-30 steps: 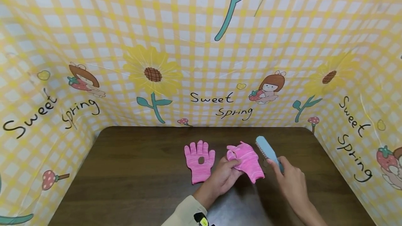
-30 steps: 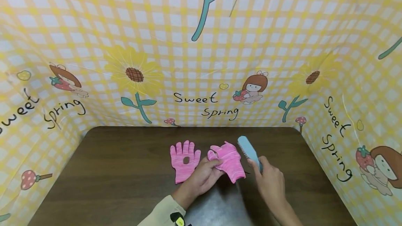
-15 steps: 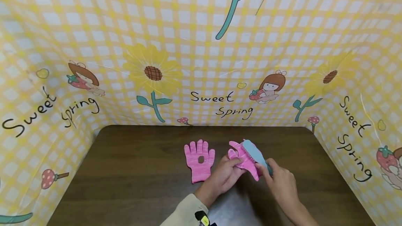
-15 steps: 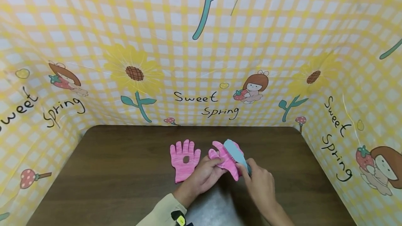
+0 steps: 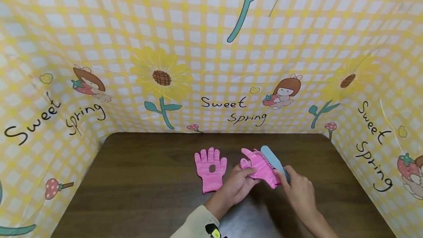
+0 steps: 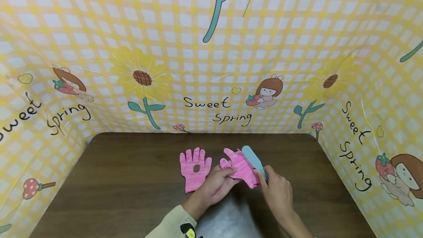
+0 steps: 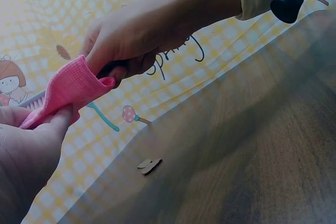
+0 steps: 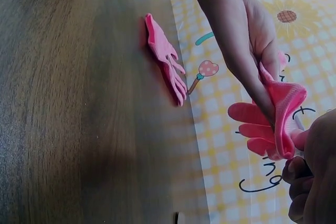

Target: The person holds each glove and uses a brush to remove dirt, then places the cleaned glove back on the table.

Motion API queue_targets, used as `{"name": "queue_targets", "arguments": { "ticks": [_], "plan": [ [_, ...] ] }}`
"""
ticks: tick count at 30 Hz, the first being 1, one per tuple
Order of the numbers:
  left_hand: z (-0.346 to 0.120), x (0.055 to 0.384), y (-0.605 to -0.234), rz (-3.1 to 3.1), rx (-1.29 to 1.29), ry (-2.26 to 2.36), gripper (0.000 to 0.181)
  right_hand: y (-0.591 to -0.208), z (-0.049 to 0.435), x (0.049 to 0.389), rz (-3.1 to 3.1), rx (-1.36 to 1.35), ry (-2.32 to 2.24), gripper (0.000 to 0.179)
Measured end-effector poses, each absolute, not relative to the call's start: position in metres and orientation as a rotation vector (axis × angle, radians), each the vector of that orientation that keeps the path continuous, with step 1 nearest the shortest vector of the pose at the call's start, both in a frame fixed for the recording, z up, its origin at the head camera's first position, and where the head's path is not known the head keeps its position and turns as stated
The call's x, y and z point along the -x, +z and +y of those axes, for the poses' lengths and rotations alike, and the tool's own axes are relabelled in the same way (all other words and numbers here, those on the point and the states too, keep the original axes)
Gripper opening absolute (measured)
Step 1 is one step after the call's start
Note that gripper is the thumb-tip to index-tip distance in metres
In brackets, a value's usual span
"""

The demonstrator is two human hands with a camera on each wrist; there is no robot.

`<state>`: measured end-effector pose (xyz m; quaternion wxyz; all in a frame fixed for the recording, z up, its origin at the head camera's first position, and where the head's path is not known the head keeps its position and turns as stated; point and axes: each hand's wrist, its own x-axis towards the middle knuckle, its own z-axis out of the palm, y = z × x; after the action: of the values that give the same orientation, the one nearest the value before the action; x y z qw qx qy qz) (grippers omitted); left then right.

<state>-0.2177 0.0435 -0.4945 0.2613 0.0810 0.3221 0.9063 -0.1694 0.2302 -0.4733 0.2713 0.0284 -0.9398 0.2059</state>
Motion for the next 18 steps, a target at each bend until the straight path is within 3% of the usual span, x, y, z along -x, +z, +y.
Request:
{"name": "queue_targets", "arguments": {
  "ticks": [18],
  "plan": [
    [0.0436, 0.2176, -0.4940, 0.867, -0.203, 2.442, 0.056, -0.4743, 0.2365, 0.1712, -2.563, -0.031, 0.572, 0.020]
  ]
}}
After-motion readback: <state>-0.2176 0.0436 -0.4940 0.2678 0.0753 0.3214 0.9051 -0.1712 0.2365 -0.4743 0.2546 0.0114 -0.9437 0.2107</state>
